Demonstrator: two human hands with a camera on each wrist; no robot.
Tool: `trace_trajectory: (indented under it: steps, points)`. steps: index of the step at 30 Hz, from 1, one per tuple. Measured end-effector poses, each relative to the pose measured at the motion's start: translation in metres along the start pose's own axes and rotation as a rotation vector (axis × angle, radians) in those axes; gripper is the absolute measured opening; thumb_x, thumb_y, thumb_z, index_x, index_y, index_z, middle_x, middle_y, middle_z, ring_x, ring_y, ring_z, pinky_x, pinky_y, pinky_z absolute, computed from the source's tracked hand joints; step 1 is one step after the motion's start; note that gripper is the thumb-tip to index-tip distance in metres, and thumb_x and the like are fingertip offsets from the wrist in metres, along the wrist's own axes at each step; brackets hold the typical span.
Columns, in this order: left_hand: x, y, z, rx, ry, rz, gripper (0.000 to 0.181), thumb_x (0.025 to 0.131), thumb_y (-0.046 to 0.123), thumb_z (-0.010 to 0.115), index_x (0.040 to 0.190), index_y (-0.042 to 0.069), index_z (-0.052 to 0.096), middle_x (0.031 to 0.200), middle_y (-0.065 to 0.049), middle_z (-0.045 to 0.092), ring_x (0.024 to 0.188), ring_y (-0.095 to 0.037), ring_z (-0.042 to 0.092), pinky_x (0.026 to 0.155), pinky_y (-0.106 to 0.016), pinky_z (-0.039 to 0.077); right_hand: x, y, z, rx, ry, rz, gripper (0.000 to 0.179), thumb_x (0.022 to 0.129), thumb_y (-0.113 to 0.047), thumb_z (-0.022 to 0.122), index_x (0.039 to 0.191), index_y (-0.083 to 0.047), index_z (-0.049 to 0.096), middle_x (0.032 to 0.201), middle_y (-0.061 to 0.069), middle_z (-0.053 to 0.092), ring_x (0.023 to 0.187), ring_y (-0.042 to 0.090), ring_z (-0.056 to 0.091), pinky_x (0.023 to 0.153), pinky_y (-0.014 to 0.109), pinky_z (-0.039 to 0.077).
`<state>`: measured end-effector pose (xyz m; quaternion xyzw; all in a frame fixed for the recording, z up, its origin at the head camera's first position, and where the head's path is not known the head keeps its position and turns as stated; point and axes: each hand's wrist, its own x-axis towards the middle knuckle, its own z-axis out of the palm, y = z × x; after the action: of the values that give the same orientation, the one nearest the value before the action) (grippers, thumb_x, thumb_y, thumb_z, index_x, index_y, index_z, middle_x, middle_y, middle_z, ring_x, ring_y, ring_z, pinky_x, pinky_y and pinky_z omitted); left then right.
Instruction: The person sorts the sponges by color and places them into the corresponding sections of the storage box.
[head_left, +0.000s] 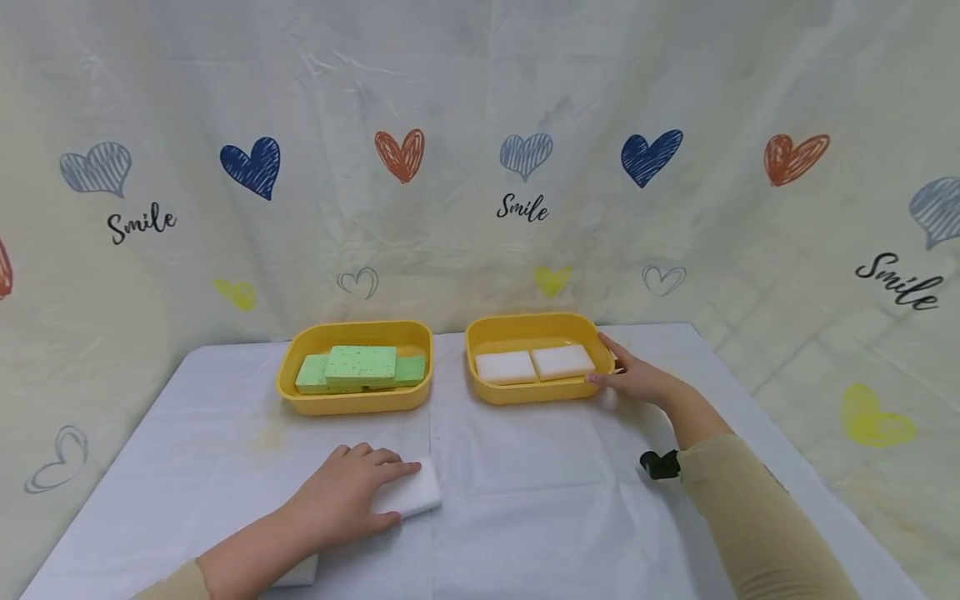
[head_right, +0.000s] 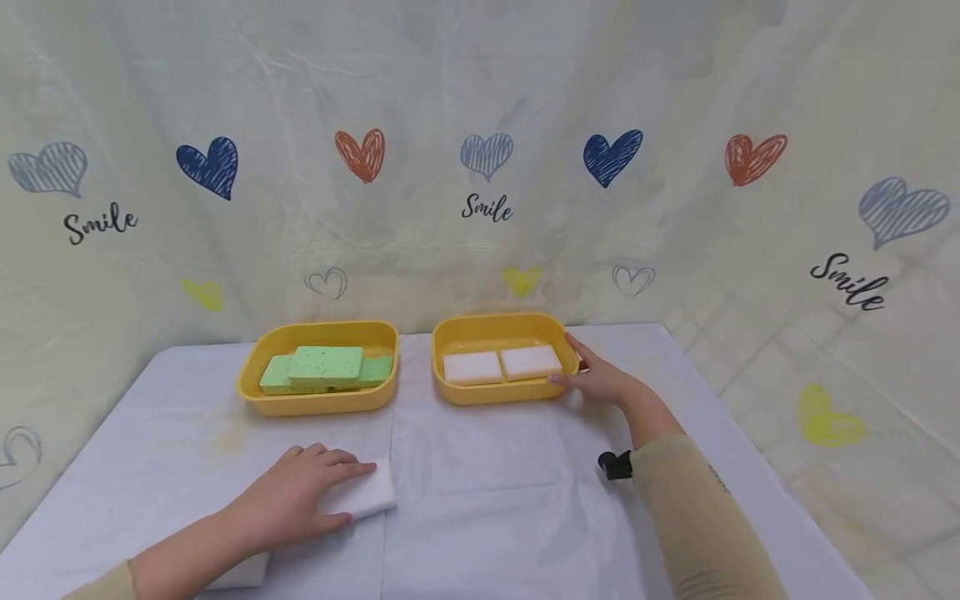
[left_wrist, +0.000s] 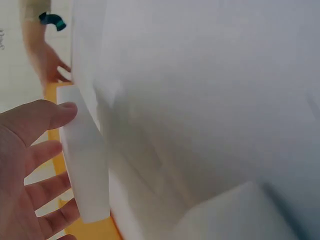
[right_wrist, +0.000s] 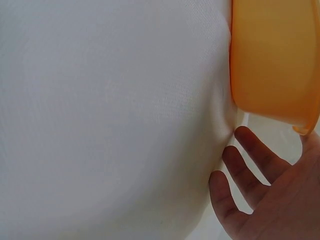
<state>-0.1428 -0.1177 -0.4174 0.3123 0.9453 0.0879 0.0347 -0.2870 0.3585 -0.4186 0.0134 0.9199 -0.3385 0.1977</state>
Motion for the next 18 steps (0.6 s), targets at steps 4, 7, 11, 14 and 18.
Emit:
trace_trajectory:
  steps: [4, 7, 11, 14, 18]
  points:
    - [0.008, -0.002, -0.004, -0.002, 0.048, -0.004, 0.059, 0.080, 0.044, 0.079, 0.134, 0.030, 0.063, 0.121, 0.009, 0.064, 0.108, -0.019, 0.056, 0.089, -0.044, 0.042, 0.000, 0.000, 0.001, -0.005, 0.002, -0.007, 0.110, 0.083, -0.066, 0.065, 0.159, -0.035, -0.008, 0.152, 0.027, 0.026, 0.129, 0.045, 0.033, 0.107, 0.073, 0.024]
    - [0.015, -0.003, -0.007, -0.011, 0.056, -0.013, 0.058, 0.081, 0.045, 0.078, 0.135, 0.030, 0.063, 0.122, 0.008, 0.064, 0.110, -0.020, 0.056, 0.093, -0.045, 0.042, -0.001, 0.000, 0.002, -0.003, -0.004, -0.006, 0.107, 0.086, -0.063, 0.065, 0.159, -0.034, -0.009, 0.151, 0.027, 0.026, 0.128, 0.046, 0.032, 0.107, 0.073, 0.025]
    - [0.026, -0.003, -0.011, -0.029, 0.060, -0.027, 0.058, 0.081, 0.047, 0.078, 0.136, 0.032, 0.062, 0.125, 0.007, 0.063, 0.116, -0.021, 0.055, 0.098, -0.048, 0.041, -0.002, -0.001, 0.002, 0.005, -0.006, -0.004, 0.107, 0.086, -0.063, 0.065, 0.158, -0.035, -0.009, 0.151, 0.026, 0.026, 0.128, 0.045, 0.032, 0.107, 0.073, 0.025]
    - [0.035, -0.001, -0.013, -0.035, 0.077, -0.037, 0.059, 0.081, 0.048, 0.077, 0.136, 0.034, 0.061, 0.127, 0.008, 0.062, 0.117, -0.021, 0.054, 0.099, -0.047, 0.041, -0.001, 0.000, 0.002, 0.009, -0.003, -0.009, 0.107, 0.086, -0.062, 0.066, 0.159, -0.036, -0.008, 0.151, 0.026, 0.026, 0.128, 0.045, 0.032, 0.107, 0.072, 0.025]
    - [0.048, 0.003, -0.016, -0.029, 0.094, -0.043, 0.058, 0.083, 0.050, 0.075, 0.137, 0.036, 0.060, 0.131, 0.006, 0.062, 0.120, -0.022, 0.054, 0.102, -0.046, 0.040, 0.000, 0.001, 0.000, 0.012, -0.007, -0.018, 0.107, 0.087, -0.060, 0.066, 0.159, -0.034, -0.008, 0.149, 0.026, 0.028, 0.127, 0.045, 0.033, 0.107, 0.072, 0.025]
